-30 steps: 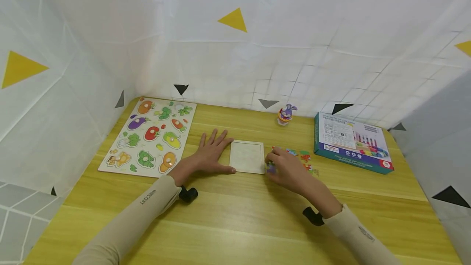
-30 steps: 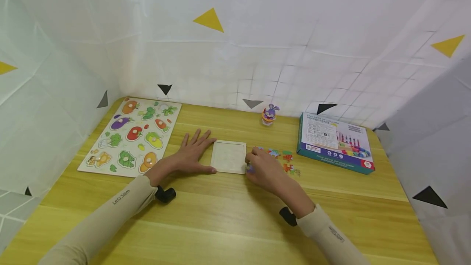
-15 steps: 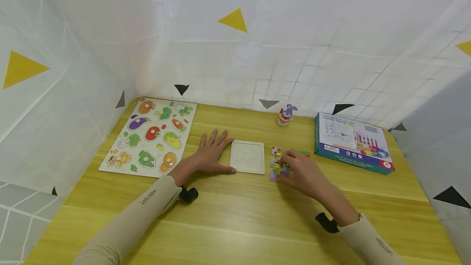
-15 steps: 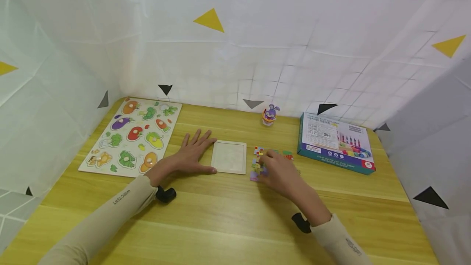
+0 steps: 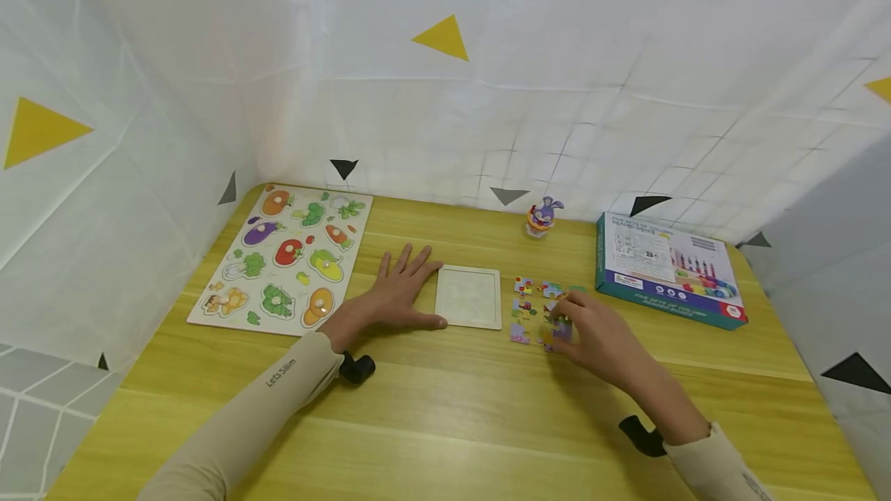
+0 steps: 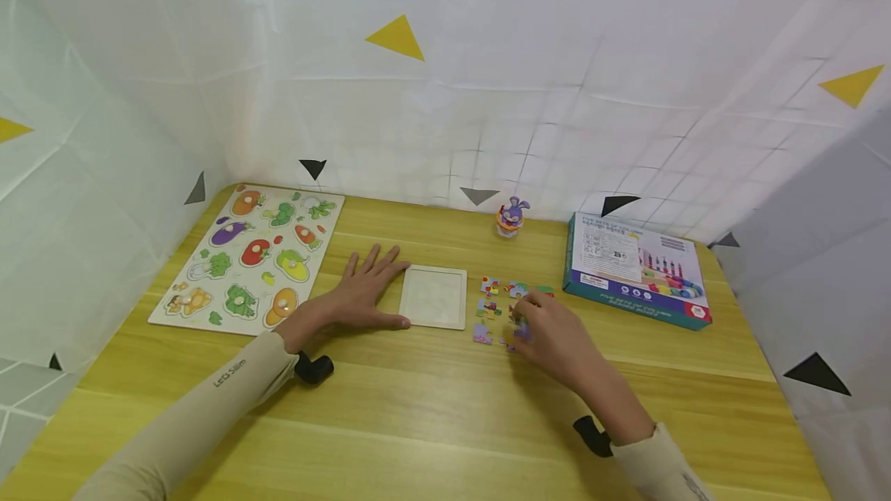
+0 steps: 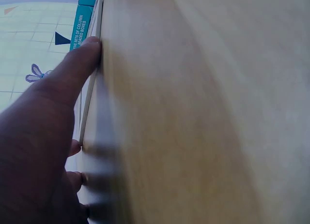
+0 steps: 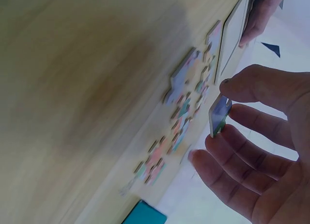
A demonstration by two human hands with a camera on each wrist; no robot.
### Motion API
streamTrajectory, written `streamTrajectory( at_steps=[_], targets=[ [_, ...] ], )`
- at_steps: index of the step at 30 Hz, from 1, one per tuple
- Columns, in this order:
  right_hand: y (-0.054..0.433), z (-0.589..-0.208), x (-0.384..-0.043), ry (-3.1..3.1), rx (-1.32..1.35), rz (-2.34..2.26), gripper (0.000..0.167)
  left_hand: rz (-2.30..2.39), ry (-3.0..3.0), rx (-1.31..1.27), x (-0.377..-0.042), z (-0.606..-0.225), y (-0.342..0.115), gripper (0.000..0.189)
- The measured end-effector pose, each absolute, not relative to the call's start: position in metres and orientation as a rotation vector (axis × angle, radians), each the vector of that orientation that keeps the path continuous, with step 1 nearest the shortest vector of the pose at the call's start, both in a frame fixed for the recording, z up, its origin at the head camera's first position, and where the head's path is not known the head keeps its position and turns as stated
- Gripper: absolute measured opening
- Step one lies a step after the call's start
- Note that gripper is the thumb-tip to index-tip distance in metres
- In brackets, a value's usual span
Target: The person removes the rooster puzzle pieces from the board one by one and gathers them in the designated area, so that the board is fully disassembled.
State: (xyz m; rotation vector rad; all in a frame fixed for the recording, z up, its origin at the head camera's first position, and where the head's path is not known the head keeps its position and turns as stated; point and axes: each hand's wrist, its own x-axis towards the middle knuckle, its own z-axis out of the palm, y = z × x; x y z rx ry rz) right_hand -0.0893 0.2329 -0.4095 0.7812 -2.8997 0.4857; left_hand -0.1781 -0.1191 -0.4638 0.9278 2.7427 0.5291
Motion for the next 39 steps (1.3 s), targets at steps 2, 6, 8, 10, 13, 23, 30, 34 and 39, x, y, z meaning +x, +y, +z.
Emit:
streamTrajectory(
  at_steps=[2, 6, 8, 10, 13, 23, 30, 34, 39],
  targets=[
    [0.237, -0.409, -0.087, -2.905, 0.771, 0.484, 0.033, 0.524, 2.742, 0.929, -0.178, -0.464, -0.119, 0.107],
    [0.245, -0.410, -0.084, -2.900, 0.761, 0.462, 0.031, 0.519, 2.741, 0.927, -0.179, -0.465, -0.118, 0.107],
    [0.249, -0.411, -0.083, -2.897, 0.755, 0.454, 0.030, 0.520, 2.740, 0.923, -0.179, -0.466, -0.119, 0.107],
    [0.252, -0.412, -0.082, -2.895, 0.746, 0.452, 0.030, 0.519, 2.744, 0.921, -0.179, -0.467, -0.119, 0.107],
    [0.256, -0.415, -0.080, -2.897, 0.727, 0.459, 0.029, 0.518, 2.749, 0.921, -0.179, -0.468, -0.120, 0.107],
    [0.266, -0.421, -0.077, -2.933, 0.683, 0.467, 0.024, 0.489, 2.743, 0.925, -0.179, -0.465, -0.119, 0.107],
    [0.268, -0.424, -0.078, -2.948, 0.670, 0.460, 0.024, 0.480, 2.751, 0.910, -0.178, -0.462, -0.119, 0.106],
    [0.269, -0.426, -0.078, -2.966, 0.655, 0.459, 0.024, 0.480, 2.751, 0.915, -0.179, -0.464, -0.119, 0.106],
    [0.269, -0.427, -0.077, -2.971, 0.658, 0.455, 0.024, 0.484, 2.753, 0.915, -0.179, -0.465, -0.118, 0.107]
  ],
)
